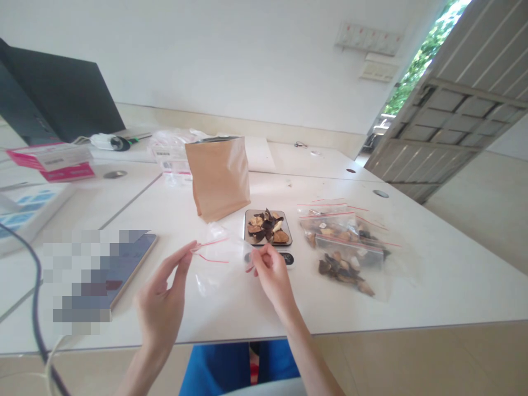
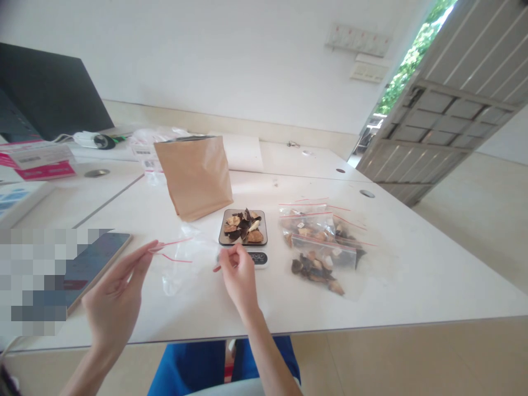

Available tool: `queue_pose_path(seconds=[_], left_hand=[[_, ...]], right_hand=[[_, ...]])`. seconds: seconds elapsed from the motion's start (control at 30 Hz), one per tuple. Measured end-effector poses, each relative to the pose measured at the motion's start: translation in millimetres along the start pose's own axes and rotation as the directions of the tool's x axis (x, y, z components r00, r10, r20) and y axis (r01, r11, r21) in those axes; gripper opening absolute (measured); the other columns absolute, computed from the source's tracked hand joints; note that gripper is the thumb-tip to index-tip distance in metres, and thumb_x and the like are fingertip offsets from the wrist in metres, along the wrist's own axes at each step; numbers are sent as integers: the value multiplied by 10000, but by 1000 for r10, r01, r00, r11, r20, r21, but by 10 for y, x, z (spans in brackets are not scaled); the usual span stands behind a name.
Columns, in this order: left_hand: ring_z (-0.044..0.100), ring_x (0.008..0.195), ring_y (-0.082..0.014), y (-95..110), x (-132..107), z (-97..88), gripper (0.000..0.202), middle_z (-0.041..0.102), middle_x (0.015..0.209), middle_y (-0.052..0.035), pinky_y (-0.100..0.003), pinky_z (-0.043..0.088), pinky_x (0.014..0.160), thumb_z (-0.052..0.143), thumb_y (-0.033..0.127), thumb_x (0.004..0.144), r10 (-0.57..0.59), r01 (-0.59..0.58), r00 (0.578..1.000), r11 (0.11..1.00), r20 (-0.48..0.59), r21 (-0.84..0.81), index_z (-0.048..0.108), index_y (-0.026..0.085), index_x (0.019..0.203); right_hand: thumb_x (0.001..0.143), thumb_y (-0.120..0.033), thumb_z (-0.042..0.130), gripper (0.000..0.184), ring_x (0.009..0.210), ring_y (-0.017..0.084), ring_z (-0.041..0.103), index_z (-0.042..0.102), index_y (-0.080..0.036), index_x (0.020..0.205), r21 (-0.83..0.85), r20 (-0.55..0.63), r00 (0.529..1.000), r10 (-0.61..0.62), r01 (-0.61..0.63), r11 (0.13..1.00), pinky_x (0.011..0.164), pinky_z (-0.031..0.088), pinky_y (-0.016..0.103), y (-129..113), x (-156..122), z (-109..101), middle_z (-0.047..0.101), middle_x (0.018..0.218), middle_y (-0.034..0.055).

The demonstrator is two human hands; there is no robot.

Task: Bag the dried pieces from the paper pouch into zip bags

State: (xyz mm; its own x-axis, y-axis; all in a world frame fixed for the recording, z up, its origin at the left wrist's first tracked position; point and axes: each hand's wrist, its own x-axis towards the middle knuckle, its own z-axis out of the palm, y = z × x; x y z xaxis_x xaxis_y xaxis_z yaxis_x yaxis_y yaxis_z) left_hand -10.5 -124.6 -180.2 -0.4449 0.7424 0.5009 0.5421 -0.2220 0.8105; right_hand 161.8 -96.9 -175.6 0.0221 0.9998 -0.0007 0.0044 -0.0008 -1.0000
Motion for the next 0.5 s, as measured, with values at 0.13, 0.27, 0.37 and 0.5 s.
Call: queue_pose_path(seconds=[0.13, 0.27, 0.37, 0.5], left_hand=[[659, 969, -192, 86, 92, 5, 267, 723, 1037, -25, -304, 497, 849, 572, 424, 865, 44, -44, 999, 996, -3, -83, 688, 252, 1033], [634, 885, -175, 163, 172, 35, 217, 712, 973, -28, -307, 475, 800, 542, 384, 888, 154, -156, 987, 987, -37, -41, 669, 234, 981], [602, 862, -176, 159, 266, 123, 199, 700, 963, -37, -316, 456, 775, 504, 372, 906, 233, -233, 969, 972, -82, 15, 628, 217, 916], [578, 968, -234, 103, 435, 368, 257, 669, 964, -82, -454, 375, 944, 417, 422, 924, 236, -229, 966, 971, -102, 76, 549, 202, 900]], right_hand=[[867, -487, 521, 318, 614, 132, 555, 550, -182, 782, -171, 108, 991, -76, 94, 981, 595, 415, 245, -105, -123, -250, 582, 630, 0], [938, -462, 417, 330, 740, 150, 572, 588, -211, 1067, -392, 143, 973, -179, 222, 893, 630, 460, 257, -160, -231, -525, 633, 893, 48], [948, -372, 427, 265, 1013, 190, 568, 570, -224, 1115, -544, 155, 916, -371, 392, 742, 838, 497, 315, -165, -144, -713, 586, 1102, 89], [950, -289, 421, 283, 1259, 225, 457, 562, -226, 1187, -660, 325, 825, -463, 549, 514, 1071, 380, 429, -194, 110, -873, 520, 1256, 119]])
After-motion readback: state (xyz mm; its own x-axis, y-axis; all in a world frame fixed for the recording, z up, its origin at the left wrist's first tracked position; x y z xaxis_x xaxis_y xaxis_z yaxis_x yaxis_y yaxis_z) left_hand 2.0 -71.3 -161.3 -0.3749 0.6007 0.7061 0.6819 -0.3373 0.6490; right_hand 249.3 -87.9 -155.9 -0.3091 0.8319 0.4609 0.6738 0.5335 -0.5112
